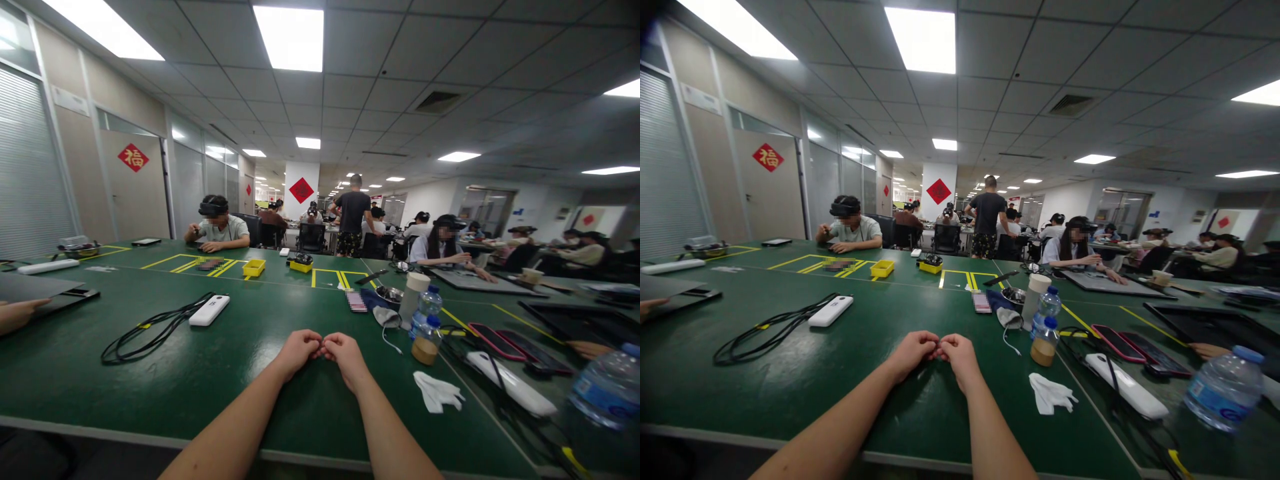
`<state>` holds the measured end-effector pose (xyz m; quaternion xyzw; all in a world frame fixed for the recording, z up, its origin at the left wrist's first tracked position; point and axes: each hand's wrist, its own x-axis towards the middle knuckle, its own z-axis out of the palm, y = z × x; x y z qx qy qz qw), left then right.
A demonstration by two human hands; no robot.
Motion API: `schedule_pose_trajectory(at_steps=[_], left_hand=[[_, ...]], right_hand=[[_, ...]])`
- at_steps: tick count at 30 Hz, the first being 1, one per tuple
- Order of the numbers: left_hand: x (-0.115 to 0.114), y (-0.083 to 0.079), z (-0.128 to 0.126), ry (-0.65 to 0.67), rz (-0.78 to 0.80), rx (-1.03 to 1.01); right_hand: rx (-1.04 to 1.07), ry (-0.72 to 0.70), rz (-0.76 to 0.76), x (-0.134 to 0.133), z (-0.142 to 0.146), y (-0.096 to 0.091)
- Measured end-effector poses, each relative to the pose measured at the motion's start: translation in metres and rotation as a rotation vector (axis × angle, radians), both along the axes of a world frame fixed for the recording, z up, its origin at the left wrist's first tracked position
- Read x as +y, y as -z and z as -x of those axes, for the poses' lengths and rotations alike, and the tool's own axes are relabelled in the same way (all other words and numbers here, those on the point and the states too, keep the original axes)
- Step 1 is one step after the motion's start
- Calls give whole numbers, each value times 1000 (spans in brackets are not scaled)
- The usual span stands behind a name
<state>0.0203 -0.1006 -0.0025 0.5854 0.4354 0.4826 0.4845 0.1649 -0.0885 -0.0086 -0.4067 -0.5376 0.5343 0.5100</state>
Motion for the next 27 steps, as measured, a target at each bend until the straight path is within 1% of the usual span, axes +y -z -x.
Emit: schedule_pose_trajectory(at_steps=[10, 15, 19, 22, 27], left_hand=[[1, 2, 0, 2, -4, -22], [1, 1, -1, -20, 18, -48], [2, 1, 0, -19, 31, -29], [3, 2, 0, -45, 35, -27], [2, 1, 0, -61, 57, -36]], right_hand=[[-15, -8, -4, -1, 0, -2], [-15, 5, 6, 0, 0, -1], [-10, 5, 6, -1, 0, -2], [0, 6, 0, -2, -1, -2], [-17, 5, 25, 1, 0, -1]])
